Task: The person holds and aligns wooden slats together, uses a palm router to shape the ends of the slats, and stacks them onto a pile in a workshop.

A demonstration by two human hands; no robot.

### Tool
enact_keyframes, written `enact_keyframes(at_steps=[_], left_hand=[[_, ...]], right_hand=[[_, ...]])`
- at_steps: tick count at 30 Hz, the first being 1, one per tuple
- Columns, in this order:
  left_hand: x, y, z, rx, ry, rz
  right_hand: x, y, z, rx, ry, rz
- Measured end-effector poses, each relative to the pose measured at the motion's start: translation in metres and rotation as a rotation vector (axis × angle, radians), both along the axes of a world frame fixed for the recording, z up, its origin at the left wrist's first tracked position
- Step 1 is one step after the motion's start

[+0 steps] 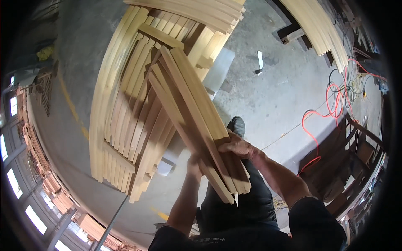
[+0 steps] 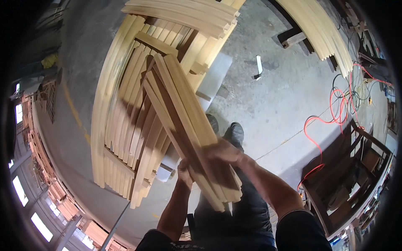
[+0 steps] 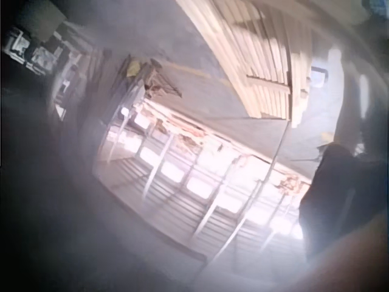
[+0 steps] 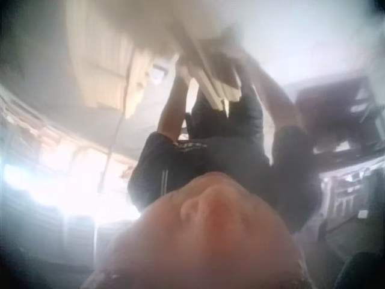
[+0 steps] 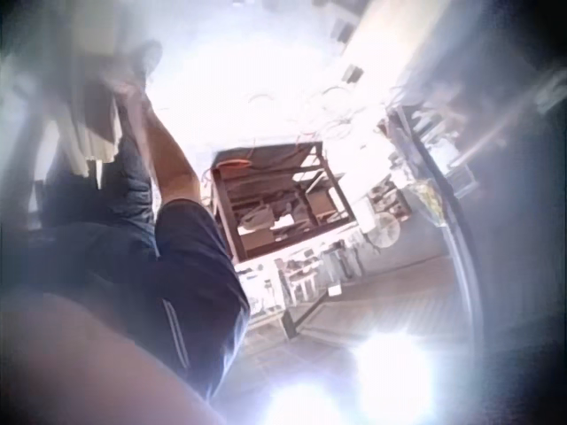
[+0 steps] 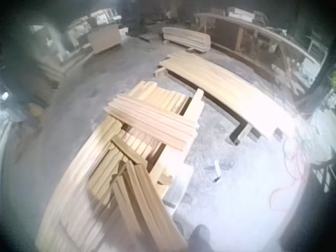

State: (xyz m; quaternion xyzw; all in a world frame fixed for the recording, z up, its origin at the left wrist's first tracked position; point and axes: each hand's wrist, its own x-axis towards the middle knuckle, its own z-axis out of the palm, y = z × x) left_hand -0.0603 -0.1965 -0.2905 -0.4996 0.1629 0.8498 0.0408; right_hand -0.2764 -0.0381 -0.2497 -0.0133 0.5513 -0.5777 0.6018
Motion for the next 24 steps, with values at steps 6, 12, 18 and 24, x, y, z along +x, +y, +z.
enact_keyframes(at_steps=[6, 12, 18, 24], left_hand=[[-0.006, 0.011, 0.049, 0.044, -0.002, -0.064], [0.016, 0.054, 0.109, -0.150, 0.159, -0.158], [0.022, 0.074, 0.176, -0.141, 0.294, -0.320], [0.003, 0.119, 0.233, -0.118, 0.396, -0.600]], right_hand=[[0.013, 0.019, 0.039, -0.156, 0.038, 0.015], [0.028, 0.066, 0.132, -0.180, 0.341, 0.098], [0.073, 0.117, 0.198, -0.195, 0.175, -0.140], [0.131, 0.199, 0.266, -0.216, 0.160, -0.404]])
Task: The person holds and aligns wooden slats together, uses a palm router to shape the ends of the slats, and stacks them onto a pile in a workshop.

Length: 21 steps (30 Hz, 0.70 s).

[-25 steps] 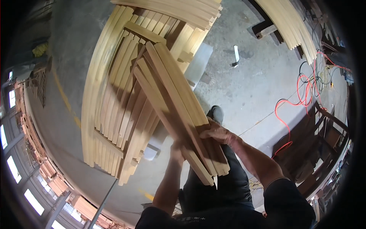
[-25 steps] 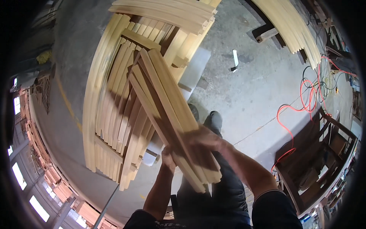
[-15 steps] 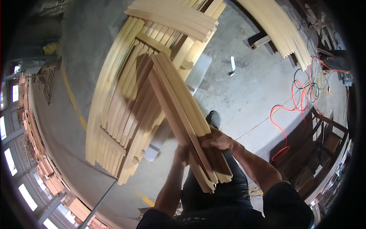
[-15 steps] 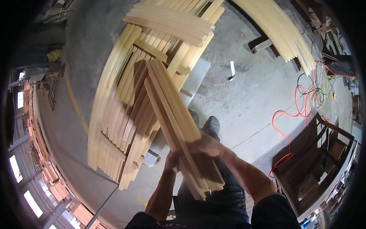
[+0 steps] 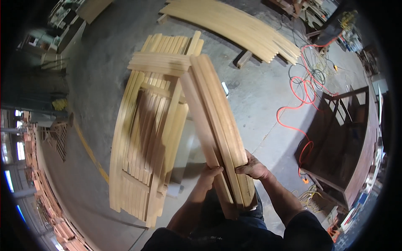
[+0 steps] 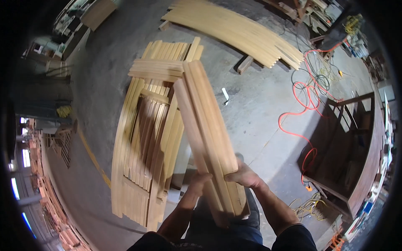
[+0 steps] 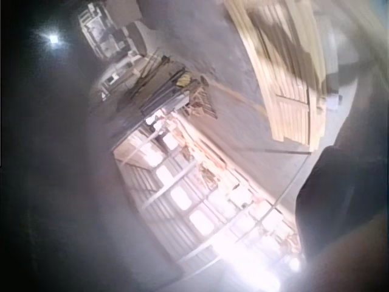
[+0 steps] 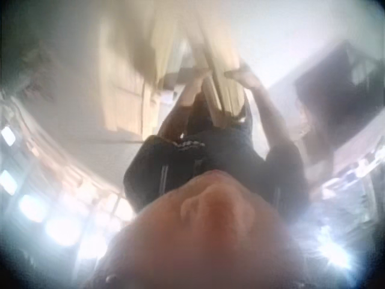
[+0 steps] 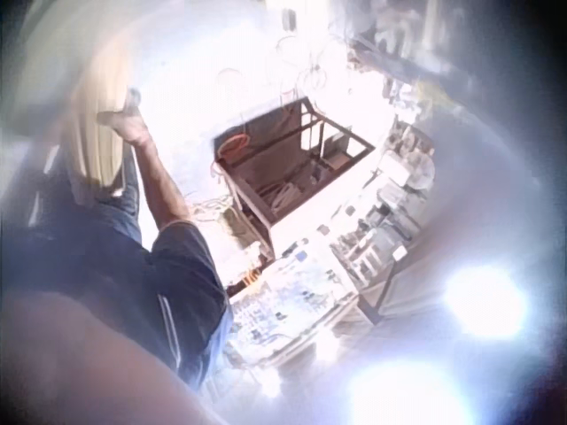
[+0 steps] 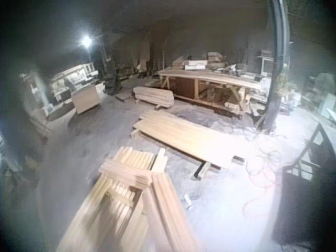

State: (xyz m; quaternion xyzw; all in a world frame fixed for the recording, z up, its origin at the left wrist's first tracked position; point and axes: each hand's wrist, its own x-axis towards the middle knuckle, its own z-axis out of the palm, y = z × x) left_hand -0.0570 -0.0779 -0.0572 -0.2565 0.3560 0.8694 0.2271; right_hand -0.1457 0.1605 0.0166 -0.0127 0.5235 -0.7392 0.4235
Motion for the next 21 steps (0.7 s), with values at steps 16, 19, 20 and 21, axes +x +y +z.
enact_keyframes(at_steps=[16, 19, 20, 21], left_hand=[[0.055, 0.392, 0.099, 0.144, 0.215, -0.731], [0.082, 0.493, 0.107, 0.210, 0.163, -0.865], [0.088, 0.519, 0.104, 0.207, 0.168, -0.887], [0.090, 0.547, 0.101, 0.175, 0.168, -0.924]], right_hand=[[0.241, 0.379, 0.095, 0.032, 0.070, -0.778], [0.296, 0.462, 0.086, 0.116, 0.104, -0.888], [0.309, 0.484, 0.095, 0.112, 0.109, -0.910], [0.320, 0.509, 0.106, 0.149, 0.123, -0.961]])
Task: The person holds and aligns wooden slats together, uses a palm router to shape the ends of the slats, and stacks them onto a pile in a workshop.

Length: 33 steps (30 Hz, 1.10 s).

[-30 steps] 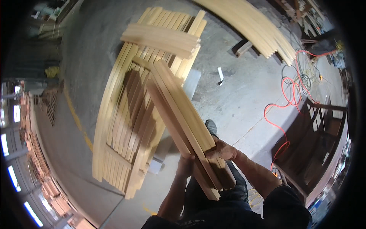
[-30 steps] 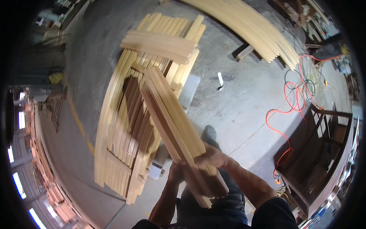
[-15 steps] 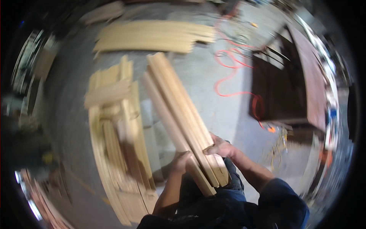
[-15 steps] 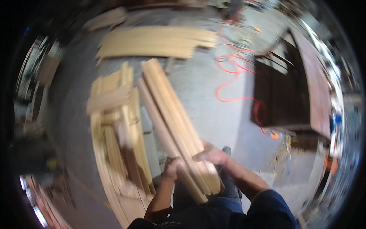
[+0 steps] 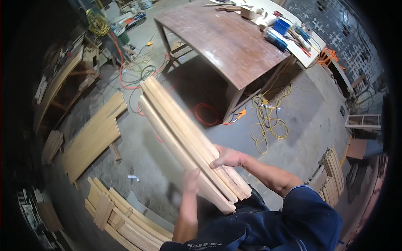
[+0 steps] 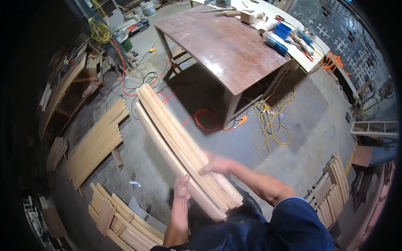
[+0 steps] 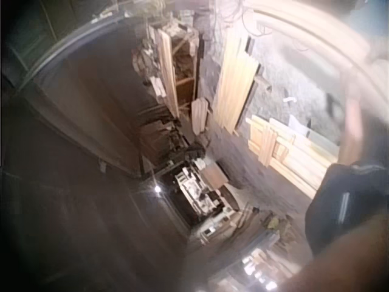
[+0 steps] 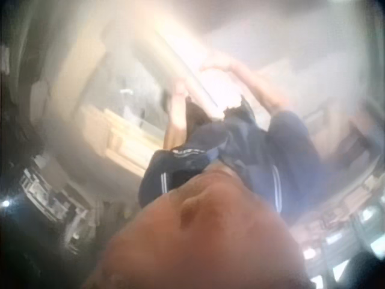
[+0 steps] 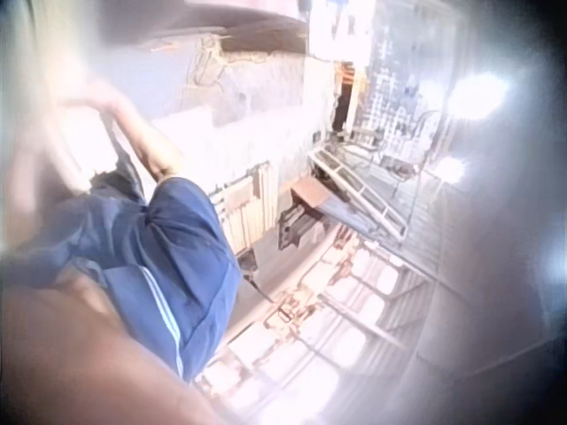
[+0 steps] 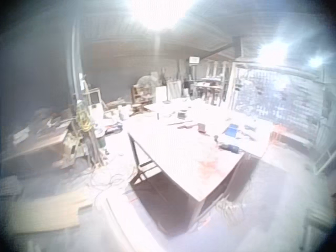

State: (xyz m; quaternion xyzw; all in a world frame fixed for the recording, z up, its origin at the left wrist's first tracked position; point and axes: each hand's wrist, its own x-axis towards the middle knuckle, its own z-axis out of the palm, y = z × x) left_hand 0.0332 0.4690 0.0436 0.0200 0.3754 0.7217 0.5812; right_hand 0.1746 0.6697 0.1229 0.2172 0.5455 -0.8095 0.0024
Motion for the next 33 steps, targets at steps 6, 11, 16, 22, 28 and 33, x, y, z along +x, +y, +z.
enact_keyframes(at_steps=[6, 11, 16, 22, 28, 33], left_hand=[[0.020, 0.168, 0.016, 0.097, 0.081, -0.231], [0.027, 0.294, 0.017, 0.075, 0.057, -0.375], [0.021, 0.406, -0.002, 0.104, 0.027, -0.452], [0.019, 0.519, 0.002, -0.040, 0.077, -0.458], [0.015, 0.631, 0.005, -0.257, 0.369, -0.487], [0.013, 0.695, 0.007, -0.308, 0.658, -0.764]], right_hand=[[0.060, 0.124, 0.021, 0.069, 0.021, -0.249], [0.088, 0.225, 0.013, 0.028, 0.012, -0.369], [0.083, 0.320, -0.001, -0.073, 0.023, -0.480], [0.088, 0.422, -0.043, -0.157, -0.005, -0.555], [0.091, 0.539, -0.064, -0.098, -0.110, -0.548], [0.107, 0.622, -0.044, 0.142, -0.403, -0.406]])
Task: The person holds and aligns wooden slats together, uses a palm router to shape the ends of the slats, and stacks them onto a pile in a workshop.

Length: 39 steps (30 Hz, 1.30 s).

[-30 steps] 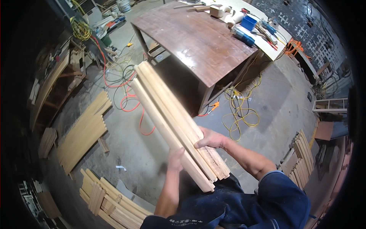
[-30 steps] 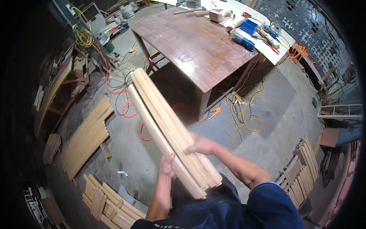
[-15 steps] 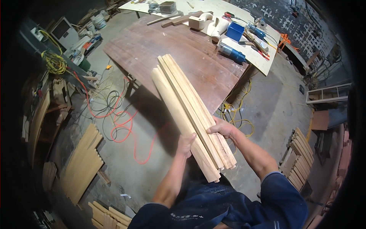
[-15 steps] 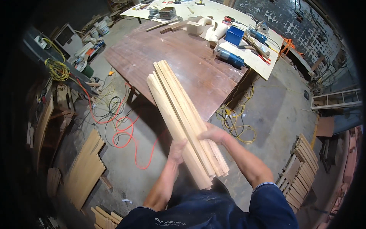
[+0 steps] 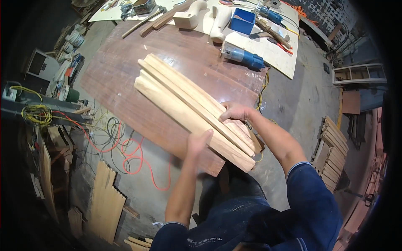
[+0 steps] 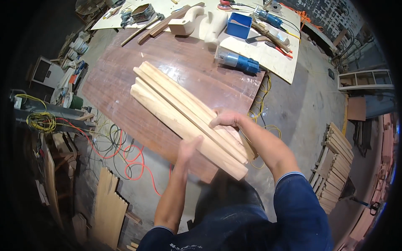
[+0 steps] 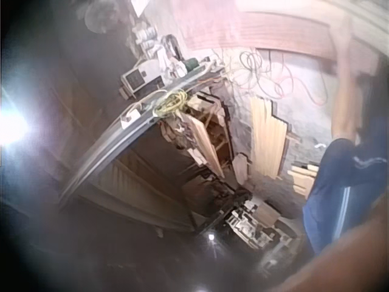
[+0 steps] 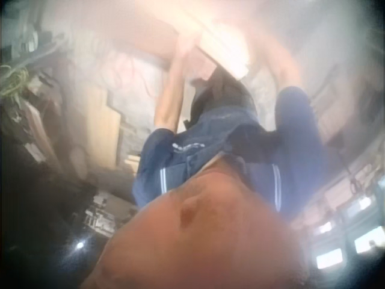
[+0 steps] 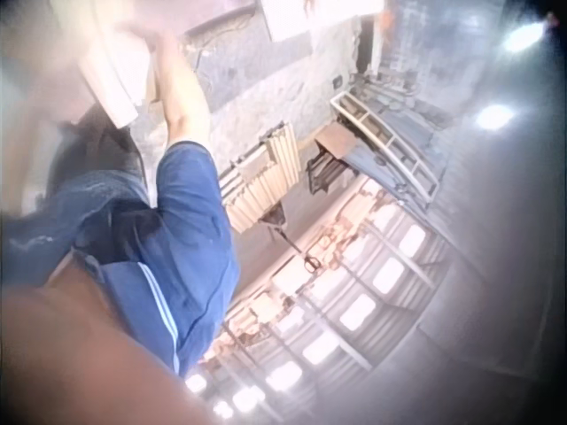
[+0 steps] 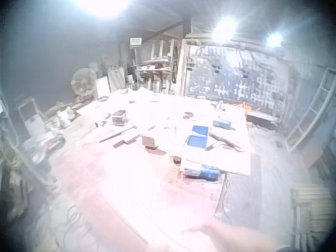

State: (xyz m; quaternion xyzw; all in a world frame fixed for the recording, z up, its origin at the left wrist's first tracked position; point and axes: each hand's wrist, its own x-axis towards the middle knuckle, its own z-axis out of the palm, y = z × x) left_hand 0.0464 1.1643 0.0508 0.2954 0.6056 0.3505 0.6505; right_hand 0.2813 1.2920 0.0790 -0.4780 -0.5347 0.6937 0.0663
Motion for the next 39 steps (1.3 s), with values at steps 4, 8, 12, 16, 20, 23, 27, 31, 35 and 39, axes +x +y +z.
enact_keyframes(at_steps=[4, 8, 12, 16, 20, 23, 27, 31, 35, 39], left_hand=[[0.014, 0.023, -0.002, -0.099, 0.166, -0.049], [0.012, 0.028, 0.000, -0.208, 0.291, -0.112], [0.023, 0.039, 0.031, -0.208, 0.461, -0.196], [0.016, 0.030, 0.018, -0.160, 0.437, -0.074], [0.036, 0.038, 0.023, -0.042, 0.352, 0.002], [0.017, 0.035, 0.001, -0.090, 0.402, -0.114], [0.000, 0.027, -0.026, -0.165, 0.383, -0.119], [0.001, 0.034, -0.022, -0.232, 0.329, -0.055], [-0.025, 0.031, -0.058, -0.075, 0.277, -0.251], [-0.027, 0.042, -0.073, -0.106, 0.194, -0.374]], right_hand=[[0.020, 0.050, -0.015, 0.108, -0.191, 0.068], [0.047, 0.094, -0.010, 0.112, -0.285, 0.128], [0.064, 0.106, -0.017, 0.294, -0.215, 0.054], [0.069, 0.135, 0.018, 0.694, -0.350, 0.045], [0.096, 0.181, 0.012, 1.198, -0.696, -0.170], [0.085, 0.223, 0.008, 0.995, -0.710, 0.013], [0.076, 0.259, 0.010, 0.758, -0.693, 0.165], [0.091, 0.230, 0.019, 0.789, -0.684, 0.143], [0.142, 0.160, 0.034, 0.879, -0.667, -0.110], [0.205, 0.034, 0.062, 0.765, -0.614, -0.459]])
